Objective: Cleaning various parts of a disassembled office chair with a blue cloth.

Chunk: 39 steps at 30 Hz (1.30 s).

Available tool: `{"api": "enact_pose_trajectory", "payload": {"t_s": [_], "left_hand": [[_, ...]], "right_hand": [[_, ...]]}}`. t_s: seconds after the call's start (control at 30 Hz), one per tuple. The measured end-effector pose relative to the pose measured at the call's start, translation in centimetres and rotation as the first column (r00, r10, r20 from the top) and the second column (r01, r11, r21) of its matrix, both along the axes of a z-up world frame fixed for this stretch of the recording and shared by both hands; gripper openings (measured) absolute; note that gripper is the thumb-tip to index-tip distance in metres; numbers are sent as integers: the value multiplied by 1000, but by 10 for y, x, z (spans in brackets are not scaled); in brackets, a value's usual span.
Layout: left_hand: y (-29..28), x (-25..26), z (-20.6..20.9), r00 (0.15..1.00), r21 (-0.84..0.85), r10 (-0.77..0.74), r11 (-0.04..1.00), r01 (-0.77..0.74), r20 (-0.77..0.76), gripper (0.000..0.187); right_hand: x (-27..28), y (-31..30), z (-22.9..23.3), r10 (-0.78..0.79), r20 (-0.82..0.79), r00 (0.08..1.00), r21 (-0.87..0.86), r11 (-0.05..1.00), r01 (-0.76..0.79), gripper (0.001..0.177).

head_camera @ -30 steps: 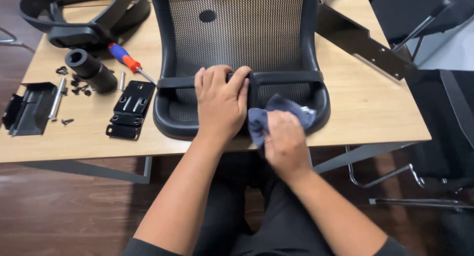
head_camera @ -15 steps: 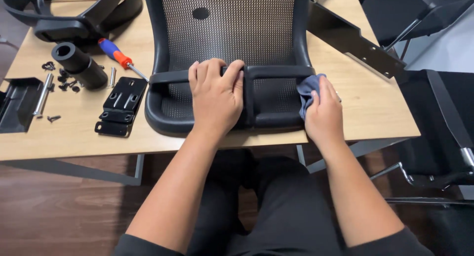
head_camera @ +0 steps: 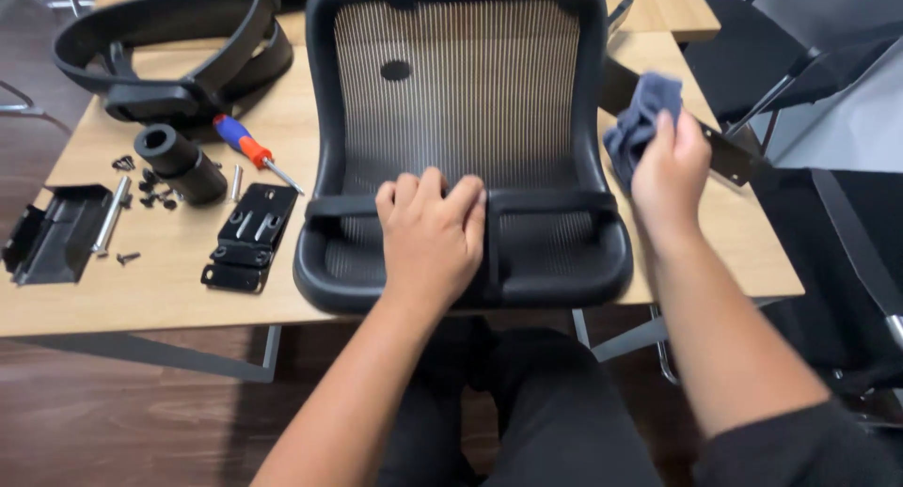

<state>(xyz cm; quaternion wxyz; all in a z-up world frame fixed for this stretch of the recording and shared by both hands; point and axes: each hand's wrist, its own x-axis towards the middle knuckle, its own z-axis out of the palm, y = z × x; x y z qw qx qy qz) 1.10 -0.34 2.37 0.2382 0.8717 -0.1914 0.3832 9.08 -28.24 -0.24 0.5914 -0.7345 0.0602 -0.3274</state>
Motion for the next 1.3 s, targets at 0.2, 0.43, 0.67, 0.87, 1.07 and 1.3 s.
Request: {"api": "enact_pose_trajectory", "payload": {"t_s": [0.2, 0.43, 0.67, 0.87, 1.07, 1.3], "left_hand": [[-6, -19, 3, 1000, -13, -11, 1000, 11, -16, 13], [-6, -16, 6, 999, -44, -5, 999, 3, -35, 13], [-8, -17, 5, 999, -43, 15, 999, -17, -46, 10], [-7, -22, 6, 999, -44, 12, 999, -13, -33, 12], [-6, -21, 5, 999, -56, -1, 998, -2, -41, 15], [-8, -19, 3, 998, -76, -9, 997, 4, -58, 17]], "right_hand": [[123, -10, 37, -54, 430, 901, -322, 923, 209, 29], [132, 8, 2, -143, 4, 990, -463, 877, 128, 29], [69, -6, -45, -38, -61, 997, -700, 714, -16, 26], [73, -1, -26, -97, -239, 966, -719, 686, -109, 31], [128, 31, 15, -82, 178, 981, -483, 861, 160, 31], [109, 133, 96, 424, 387, 819, -810, 580, 82, 30]]}}
